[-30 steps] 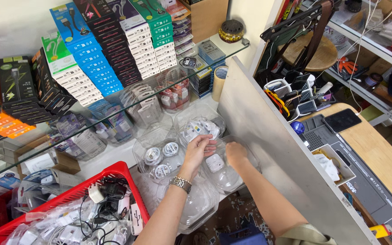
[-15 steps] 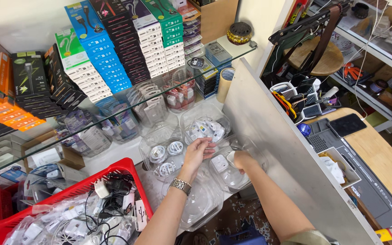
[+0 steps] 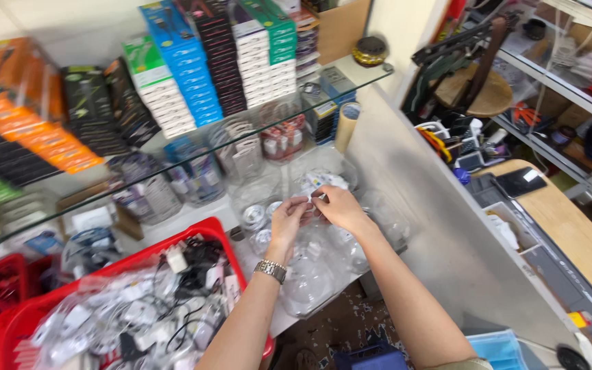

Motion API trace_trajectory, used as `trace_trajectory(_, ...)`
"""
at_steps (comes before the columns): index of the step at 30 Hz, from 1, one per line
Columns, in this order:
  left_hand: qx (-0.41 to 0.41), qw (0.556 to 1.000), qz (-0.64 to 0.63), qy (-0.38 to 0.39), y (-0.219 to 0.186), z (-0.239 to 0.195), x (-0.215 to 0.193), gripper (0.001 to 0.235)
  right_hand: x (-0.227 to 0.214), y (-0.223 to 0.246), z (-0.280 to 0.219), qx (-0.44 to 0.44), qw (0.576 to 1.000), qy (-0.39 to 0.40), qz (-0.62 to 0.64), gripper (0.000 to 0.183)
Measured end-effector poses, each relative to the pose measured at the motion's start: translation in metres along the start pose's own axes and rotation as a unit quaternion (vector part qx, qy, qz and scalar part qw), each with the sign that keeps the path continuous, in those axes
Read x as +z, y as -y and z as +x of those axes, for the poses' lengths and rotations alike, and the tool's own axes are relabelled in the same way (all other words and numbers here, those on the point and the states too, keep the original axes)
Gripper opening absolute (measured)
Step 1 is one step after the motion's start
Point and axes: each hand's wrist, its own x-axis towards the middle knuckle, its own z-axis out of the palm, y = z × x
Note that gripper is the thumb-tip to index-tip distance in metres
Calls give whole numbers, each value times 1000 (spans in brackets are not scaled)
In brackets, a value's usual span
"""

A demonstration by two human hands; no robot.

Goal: The person sorts small electronic accessories from a red basket onto a glass counter. They pick up items such as cables, adapters, and chargers one by one, place them into clear plastic bags, and arrange them on the counter. The process is repetitive and continues throughout the clip.

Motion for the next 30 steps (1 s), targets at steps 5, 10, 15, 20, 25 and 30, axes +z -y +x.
trace_trajectory(5,29,998,-24,-52,-12,-32,-66,21,72,36,-9,-65,994,59,70,27)
trace_trajectory(10,63,990,-35,-120,-35,-75,-160,20,160,80,-9,-89,980,140,113,27)
trace_trajectory(15,77,978,-51,-189,-41,-129,-261,18,262,124,-23,-101,963,212,132,27)
trace_trajectory(20,71,952,20,-296,-32,-181,-366,22,364,145,-44,-72,939,303,148,28)
trace_trajectory(25,36,833,348,-428,1,-234,-457,24,463,142,-60,-67,916,368,146,30)
trace_trajectory(30,-1,820,363,-442,21,-259,-502,27,543,120,-73,67,885,408,216,27)
